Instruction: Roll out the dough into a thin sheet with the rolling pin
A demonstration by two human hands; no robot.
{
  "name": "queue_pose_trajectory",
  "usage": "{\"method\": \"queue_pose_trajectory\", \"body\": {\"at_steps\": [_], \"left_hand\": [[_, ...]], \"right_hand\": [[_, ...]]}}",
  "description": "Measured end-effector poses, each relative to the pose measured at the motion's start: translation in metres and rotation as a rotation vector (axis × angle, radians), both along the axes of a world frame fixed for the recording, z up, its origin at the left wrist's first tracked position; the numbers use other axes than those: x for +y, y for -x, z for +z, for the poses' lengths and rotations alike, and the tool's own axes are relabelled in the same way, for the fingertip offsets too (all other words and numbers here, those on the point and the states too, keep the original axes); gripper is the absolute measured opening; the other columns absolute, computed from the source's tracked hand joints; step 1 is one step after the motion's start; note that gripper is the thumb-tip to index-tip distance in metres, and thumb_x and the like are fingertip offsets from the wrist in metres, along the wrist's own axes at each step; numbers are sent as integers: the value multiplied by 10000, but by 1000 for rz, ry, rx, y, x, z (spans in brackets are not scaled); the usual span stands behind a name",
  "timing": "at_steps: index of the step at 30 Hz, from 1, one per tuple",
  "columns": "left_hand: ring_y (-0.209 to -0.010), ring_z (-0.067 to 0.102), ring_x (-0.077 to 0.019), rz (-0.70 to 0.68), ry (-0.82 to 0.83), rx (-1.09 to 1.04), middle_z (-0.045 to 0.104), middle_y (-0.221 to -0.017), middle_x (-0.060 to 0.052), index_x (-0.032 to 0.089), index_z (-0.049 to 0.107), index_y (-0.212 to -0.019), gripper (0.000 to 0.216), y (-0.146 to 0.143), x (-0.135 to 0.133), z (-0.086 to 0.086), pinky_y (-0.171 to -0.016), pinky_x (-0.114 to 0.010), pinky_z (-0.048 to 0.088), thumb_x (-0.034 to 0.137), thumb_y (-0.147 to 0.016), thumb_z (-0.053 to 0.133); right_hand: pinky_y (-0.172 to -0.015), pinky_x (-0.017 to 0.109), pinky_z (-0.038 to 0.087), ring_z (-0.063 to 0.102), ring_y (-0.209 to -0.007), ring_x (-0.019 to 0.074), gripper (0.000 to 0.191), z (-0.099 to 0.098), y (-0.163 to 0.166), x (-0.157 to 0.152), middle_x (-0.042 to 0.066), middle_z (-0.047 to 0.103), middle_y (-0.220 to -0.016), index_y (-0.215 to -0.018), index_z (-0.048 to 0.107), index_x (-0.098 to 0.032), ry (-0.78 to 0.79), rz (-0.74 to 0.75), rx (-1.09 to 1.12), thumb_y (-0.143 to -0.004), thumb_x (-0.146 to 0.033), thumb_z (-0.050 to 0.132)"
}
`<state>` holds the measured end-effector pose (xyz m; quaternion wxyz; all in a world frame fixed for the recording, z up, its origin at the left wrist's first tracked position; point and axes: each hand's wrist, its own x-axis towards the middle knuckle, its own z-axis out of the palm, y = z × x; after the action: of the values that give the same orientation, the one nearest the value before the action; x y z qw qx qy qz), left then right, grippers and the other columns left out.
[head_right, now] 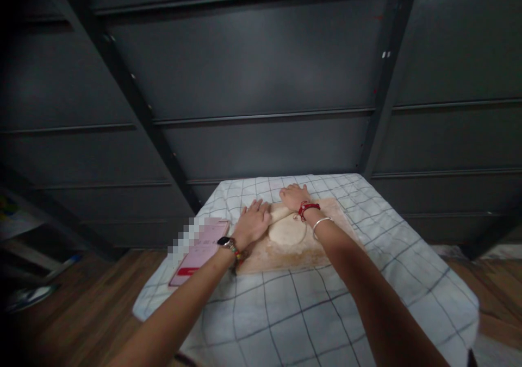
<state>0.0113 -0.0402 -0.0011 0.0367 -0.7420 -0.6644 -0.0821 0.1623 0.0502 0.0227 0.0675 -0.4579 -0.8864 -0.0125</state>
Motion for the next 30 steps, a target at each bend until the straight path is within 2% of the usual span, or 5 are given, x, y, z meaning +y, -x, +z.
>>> {"method": "queue_pose_trajectory", "body": {"at_steps": [3, 6, 13, 23, 30], "left_hand": [[-1273, 471, -249, -8, -38, -6, 506, -1378, -156, 104, 522, -1273, 481, -9, -13, 1, -1006, -382, 406, 286, -969, 197], [-1101, 598, -253, -15, -38, -2, 597, -1262, -153, 91, 422, -1375, 500, -19, -27, 2, -866, -369, 476, 295, -970, 212], [-1138, 550, -290, -19, -89, 56, 526, -1338, -204, 7, 326, -1431, 551, -35, -49, 3, -912, -415, 418, 281, -958, 253], [-1201, 498, -240, -260, -172, -24, 548, -1339, -124, 89, 383, -1414, 503, -18, -65, -6, -1034, -396, 333, 270, -965, 249], [-932, 656, -229, -101, -111, -2, 694, -1017, -114, 131, 451, -1345, 487, 10, -34, 12, -826, -334, 460, 314, -1000, 161]], "right_hand": [[-987, 504, 380, 516, -1147, 243, 320, -6, -13, -14, 93, 579, -1228, -1176, 585, -169, -9, -38, -4, -955, -368, 468], [-1007, 514, 322, 485, -1172, 242, 370, -13, -28, -28, 88, 616, -1220, -1167, 607, -206, 9, -40, 4, -990, -284, 293], [-1005, 392, 334, 507, -1168, 217, 497, -23, -50, -59, 92, 605, -1268, -1145, 624, -169, 14, -18, 60, -1001, -304, 168], [-971, 419, 359, 524, -1107, 262, 388, -48, -81, -117, 134, 601, -1201, -1315, 504, -141, -280, 17, 26, -980, -262, 350], [-829, 377, 439, 547, -975, 258, 316, -26, -88, -130, 110, 601, -1035, -1199, 580, -192, -311, 104, -14, -908, -162, 461]]}}
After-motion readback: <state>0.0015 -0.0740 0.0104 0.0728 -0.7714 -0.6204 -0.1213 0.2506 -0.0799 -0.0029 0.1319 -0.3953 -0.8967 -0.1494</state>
